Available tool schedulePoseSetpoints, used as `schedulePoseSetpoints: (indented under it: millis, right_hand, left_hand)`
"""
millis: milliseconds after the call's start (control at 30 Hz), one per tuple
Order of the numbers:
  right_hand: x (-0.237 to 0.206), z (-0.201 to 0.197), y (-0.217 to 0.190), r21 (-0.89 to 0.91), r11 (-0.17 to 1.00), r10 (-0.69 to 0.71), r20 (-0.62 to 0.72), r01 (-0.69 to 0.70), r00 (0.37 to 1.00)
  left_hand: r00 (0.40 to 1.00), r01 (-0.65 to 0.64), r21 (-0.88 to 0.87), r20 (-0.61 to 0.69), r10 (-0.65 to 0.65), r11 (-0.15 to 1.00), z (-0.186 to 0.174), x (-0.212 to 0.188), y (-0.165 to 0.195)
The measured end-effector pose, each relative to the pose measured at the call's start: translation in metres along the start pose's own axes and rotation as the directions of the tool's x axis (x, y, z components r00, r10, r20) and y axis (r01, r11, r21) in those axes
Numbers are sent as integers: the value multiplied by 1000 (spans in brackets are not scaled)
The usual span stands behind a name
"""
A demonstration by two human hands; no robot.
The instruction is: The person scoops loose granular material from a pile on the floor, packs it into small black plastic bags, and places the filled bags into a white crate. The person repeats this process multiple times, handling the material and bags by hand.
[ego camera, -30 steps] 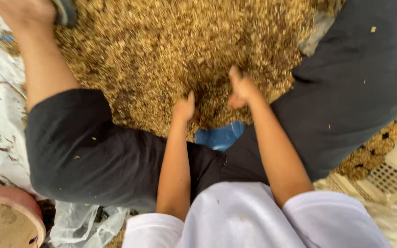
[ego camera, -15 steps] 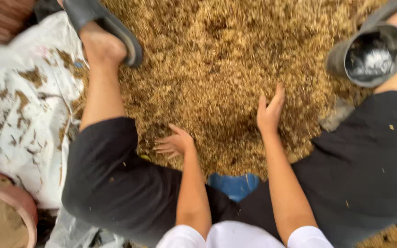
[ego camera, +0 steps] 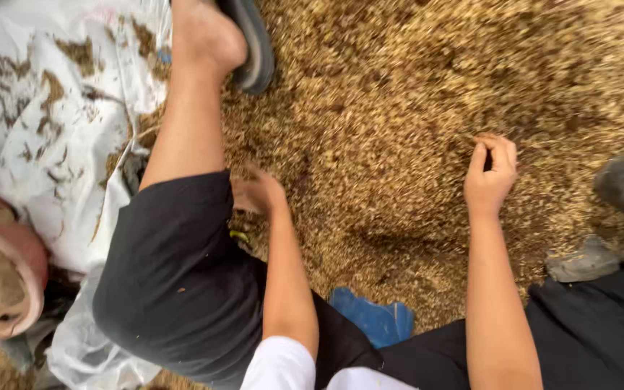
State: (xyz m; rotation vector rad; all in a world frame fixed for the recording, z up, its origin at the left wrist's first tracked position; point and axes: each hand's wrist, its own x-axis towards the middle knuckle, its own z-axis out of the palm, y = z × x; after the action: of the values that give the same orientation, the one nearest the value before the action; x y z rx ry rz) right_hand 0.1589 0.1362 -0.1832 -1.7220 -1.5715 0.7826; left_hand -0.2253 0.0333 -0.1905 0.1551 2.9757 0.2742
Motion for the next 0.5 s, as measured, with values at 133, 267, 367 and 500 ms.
schedulePoseSetpoints:
  millis: [133,267,367,500]
  right_hand:
    - [-14,11,-2,1,1000,19,15,-19,1000]
    - [-23,16,6,-13,1000,6,-12,-6,1000]
    - [-19,9,9,42,998,45,-15,-44,999]
    - [9,-8,3,-59,995,77,-16,-78,997]
  left_hand:
    - [978,-208,-93,-34,206,974,14,6,5]
    - [759,-597,147,-214,615,788,24,-24,29]
    - [681,-617,-464,89,727,635,20,-39,52]
    - [669,-688,-462,-107,735,560,4,-18,83]
